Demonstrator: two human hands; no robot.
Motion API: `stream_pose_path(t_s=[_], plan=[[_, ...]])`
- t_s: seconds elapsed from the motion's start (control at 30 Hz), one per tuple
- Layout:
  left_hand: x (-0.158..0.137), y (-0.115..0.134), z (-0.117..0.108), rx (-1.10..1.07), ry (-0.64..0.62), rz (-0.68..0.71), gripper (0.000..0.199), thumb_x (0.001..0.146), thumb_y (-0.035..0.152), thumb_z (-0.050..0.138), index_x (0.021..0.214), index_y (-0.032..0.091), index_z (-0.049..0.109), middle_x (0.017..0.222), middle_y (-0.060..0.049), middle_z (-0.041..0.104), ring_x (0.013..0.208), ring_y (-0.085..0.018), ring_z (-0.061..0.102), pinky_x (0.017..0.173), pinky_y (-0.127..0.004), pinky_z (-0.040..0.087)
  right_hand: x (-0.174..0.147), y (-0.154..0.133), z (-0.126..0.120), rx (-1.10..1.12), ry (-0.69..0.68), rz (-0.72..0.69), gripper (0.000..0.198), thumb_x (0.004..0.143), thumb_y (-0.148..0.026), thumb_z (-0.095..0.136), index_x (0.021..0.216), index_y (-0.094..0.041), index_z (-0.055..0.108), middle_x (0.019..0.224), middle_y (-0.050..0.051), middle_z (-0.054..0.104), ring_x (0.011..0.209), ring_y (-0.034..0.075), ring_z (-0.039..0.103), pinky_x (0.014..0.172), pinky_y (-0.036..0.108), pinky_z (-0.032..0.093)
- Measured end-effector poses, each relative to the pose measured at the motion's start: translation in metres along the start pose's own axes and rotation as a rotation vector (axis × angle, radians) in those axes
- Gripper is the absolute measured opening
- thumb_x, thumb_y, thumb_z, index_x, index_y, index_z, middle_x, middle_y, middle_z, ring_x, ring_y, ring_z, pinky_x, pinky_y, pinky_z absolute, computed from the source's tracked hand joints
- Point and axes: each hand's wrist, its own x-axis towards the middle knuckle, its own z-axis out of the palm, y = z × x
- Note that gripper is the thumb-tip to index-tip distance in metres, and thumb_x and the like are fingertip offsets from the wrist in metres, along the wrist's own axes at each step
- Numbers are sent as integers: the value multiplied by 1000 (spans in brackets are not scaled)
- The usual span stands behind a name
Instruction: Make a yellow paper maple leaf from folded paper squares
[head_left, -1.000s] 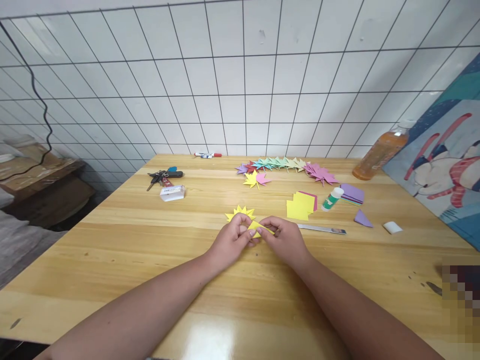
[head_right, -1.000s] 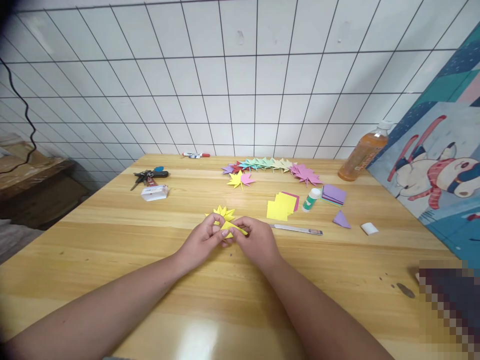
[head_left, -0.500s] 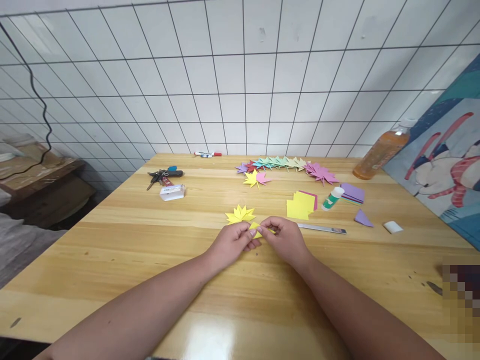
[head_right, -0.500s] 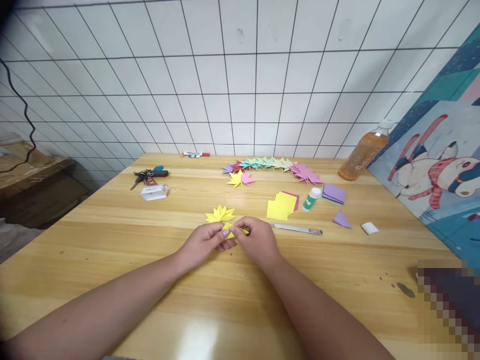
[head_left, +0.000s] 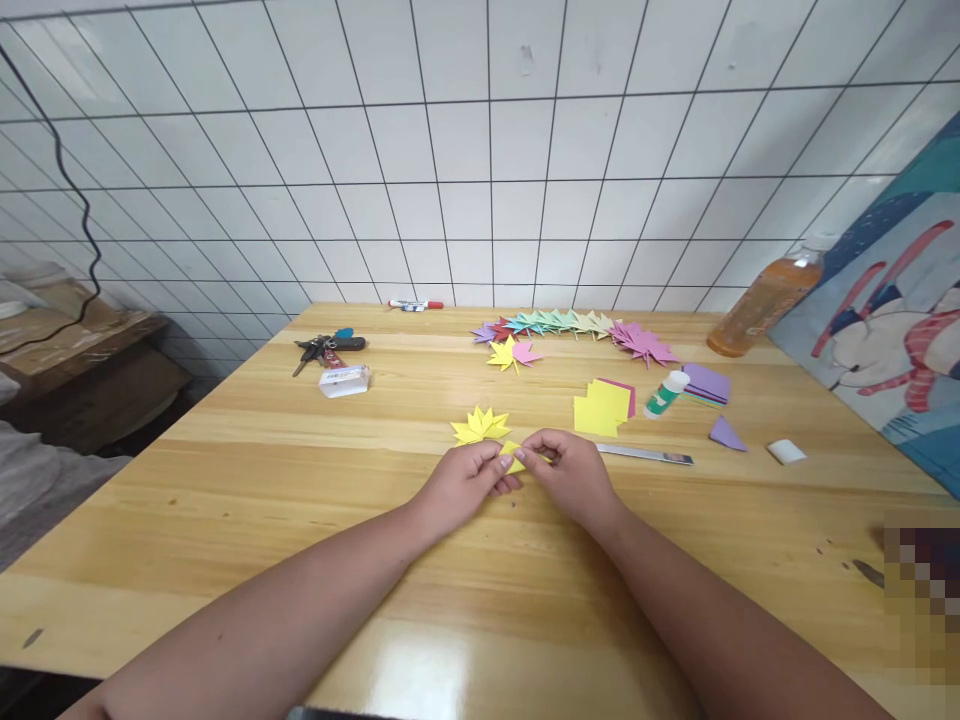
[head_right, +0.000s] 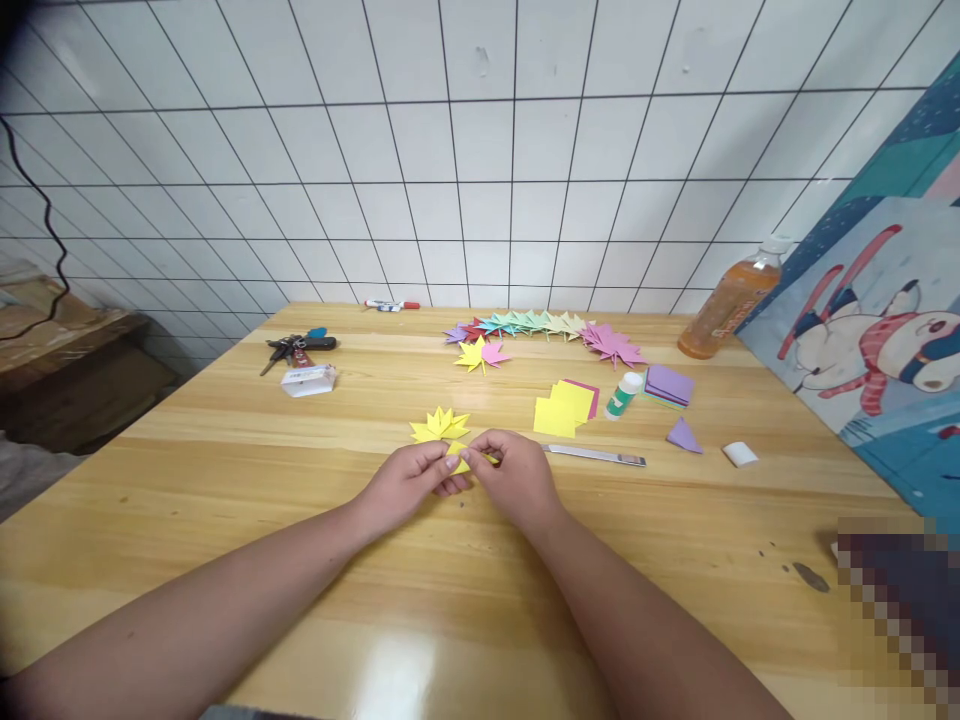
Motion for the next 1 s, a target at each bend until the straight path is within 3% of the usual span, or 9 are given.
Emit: stream_pose_path(t_s=[0.83, 1.0], plan=[[-1, 3, 0, 0, 8, 0, 32, 85, 44, 50, 88, 15, 64, 78, -6, 69, 72, -17, 64, 67, -27, 50, 1, 0, -1, -11, -6, -28, 16, 79, -33, 57, 73, -21, 65, 73, 0, 67, 67, 15, 59, 60, 24, 44], [-1, 7, -1, 92, -26, 7, 33, 86, 43, 48, 78, 14, 62, 73, -6, 68, 65, -15, 60, 62, -24, 47, 0, -2, -3, 5, 1, -24, 15, 79, -32, 57, 73, -21, 65, 74, 0, 66, 68, 14, 59, 60, 24, 44]])
